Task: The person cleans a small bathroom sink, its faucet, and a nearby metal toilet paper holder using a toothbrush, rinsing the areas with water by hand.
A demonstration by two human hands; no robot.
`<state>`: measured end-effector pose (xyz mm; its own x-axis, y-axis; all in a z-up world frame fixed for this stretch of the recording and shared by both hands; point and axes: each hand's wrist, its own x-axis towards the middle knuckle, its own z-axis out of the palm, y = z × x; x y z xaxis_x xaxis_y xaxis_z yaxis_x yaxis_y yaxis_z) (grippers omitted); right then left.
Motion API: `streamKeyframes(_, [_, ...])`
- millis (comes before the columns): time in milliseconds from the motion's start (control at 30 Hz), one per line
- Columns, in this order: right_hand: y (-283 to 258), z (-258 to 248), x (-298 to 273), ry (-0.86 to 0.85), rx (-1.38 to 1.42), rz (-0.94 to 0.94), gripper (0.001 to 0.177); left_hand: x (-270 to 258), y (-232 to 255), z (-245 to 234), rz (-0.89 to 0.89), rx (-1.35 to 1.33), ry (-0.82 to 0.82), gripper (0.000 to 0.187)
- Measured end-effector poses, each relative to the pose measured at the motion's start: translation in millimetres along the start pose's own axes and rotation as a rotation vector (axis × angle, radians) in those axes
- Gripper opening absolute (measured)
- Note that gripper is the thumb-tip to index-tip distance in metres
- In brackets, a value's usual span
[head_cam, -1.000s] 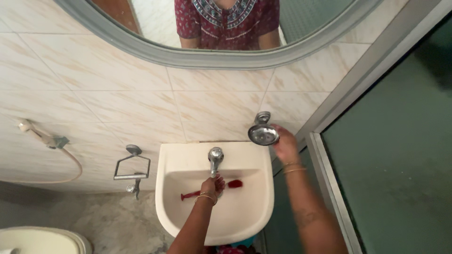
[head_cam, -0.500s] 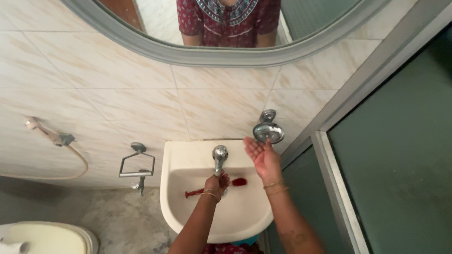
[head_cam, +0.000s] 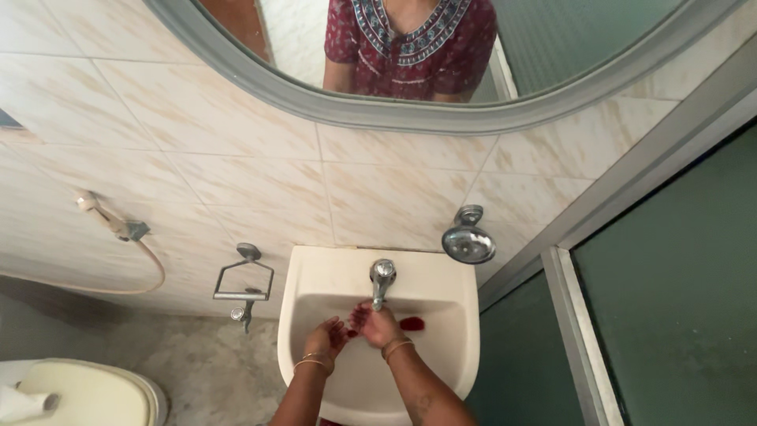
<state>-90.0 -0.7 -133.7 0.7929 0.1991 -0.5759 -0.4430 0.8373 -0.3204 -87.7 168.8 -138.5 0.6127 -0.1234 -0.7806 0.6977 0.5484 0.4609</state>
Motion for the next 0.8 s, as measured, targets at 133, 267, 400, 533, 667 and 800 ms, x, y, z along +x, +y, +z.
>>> streamKeyframes(133, [1,2,4,0.038,0.056,0.021,0.013,-4,-4,-5,-0.03,0.039,-0.03,0.025])
streamKeyframes(267, [-13,-5,-12,0.048,0.165,-0.076,0.016,-2,-19,14,-0.084,0.061,-0.067,0.026])
streamKeyframes(400, [-69,-14,-58,0.057,0.228,-0.279,0.026,0,-37,44,-0.129,-0.018,-0.158,0.026])
streamKeyframes(533, [-177,53,-124,-0.056,-0.36,-0.592,0.029,2,-53,66,-0.131,0.064,-0.208,0.021])
streamKeyframes(667, [-258,105,-190,0.203,-2.032,-1.046,0.029,7,-62,80,-0.135,0.109,-0.188,0.021])
streamKeyframes(800, [-287,95,-224,0.389,-2.193,-0.62,0.031,6,-57,76,-0.114,0.13,-0.181,0.018])
